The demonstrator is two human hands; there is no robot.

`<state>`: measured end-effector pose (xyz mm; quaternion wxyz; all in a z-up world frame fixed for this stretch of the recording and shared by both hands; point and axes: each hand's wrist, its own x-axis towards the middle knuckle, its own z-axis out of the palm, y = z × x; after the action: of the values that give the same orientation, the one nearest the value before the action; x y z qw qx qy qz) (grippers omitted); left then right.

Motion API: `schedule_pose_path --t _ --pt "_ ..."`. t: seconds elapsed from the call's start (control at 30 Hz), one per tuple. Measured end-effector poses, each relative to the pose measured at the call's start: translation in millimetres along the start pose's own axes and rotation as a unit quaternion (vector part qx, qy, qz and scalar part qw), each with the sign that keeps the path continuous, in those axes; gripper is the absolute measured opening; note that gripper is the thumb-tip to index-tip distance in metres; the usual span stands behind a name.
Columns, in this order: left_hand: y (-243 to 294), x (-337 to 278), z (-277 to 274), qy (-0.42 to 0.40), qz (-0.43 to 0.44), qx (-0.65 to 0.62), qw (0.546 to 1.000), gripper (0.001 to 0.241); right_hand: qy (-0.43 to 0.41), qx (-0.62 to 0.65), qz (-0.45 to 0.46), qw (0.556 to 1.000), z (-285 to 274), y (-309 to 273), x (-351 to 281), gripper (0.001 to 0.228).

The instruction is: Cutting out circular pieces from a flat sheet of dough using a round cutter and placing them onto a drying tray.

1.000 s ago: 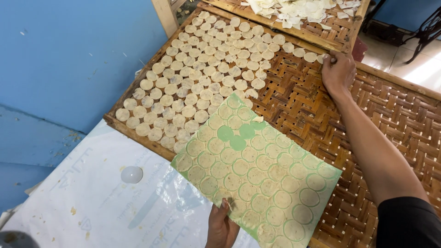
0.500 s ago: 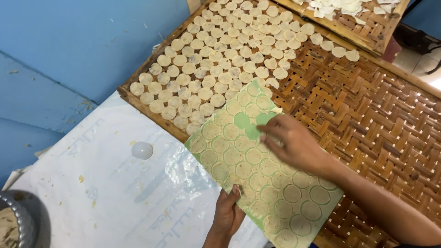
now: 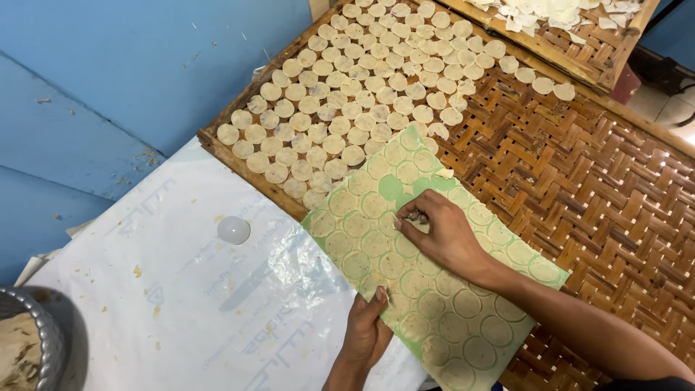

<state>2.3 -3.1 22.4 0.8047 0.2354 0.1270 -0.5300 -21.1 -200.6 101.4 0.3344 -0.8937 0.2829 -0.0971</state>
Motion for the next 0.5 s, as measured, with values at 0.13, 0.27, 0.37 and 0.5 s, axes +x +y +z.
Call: schedule_pose_path --t 0.13,0.27,0.37,0.5 --pt "-0.6 1.2 0.1 0.008 0.007 -0.002 1.0 0.065 0.002 0.013 -0.026 1.0 -1.0 -5.8 -8.5 0.013" --pt "0.7 -0.6 1.8 -0.003 0.004 0.014 1.0 0.067 -0.007 0.062 -0.017 0.998 -10.2 -19.1 -16.5 0.015" --pt "-0.9 1.2 -1.9 -0.004 0.008 0.008 1.0 0.065 -0.016 0.122 0.019 0.992 -20.6 -21.5 -16.3 0.016" --pt "0.9 -0.5 1.1 0.005 0.002 -0.004 1.0 0.068 0.002 0.106 0.077 0.991 -44.0 -9.4 -11.8 0.019"
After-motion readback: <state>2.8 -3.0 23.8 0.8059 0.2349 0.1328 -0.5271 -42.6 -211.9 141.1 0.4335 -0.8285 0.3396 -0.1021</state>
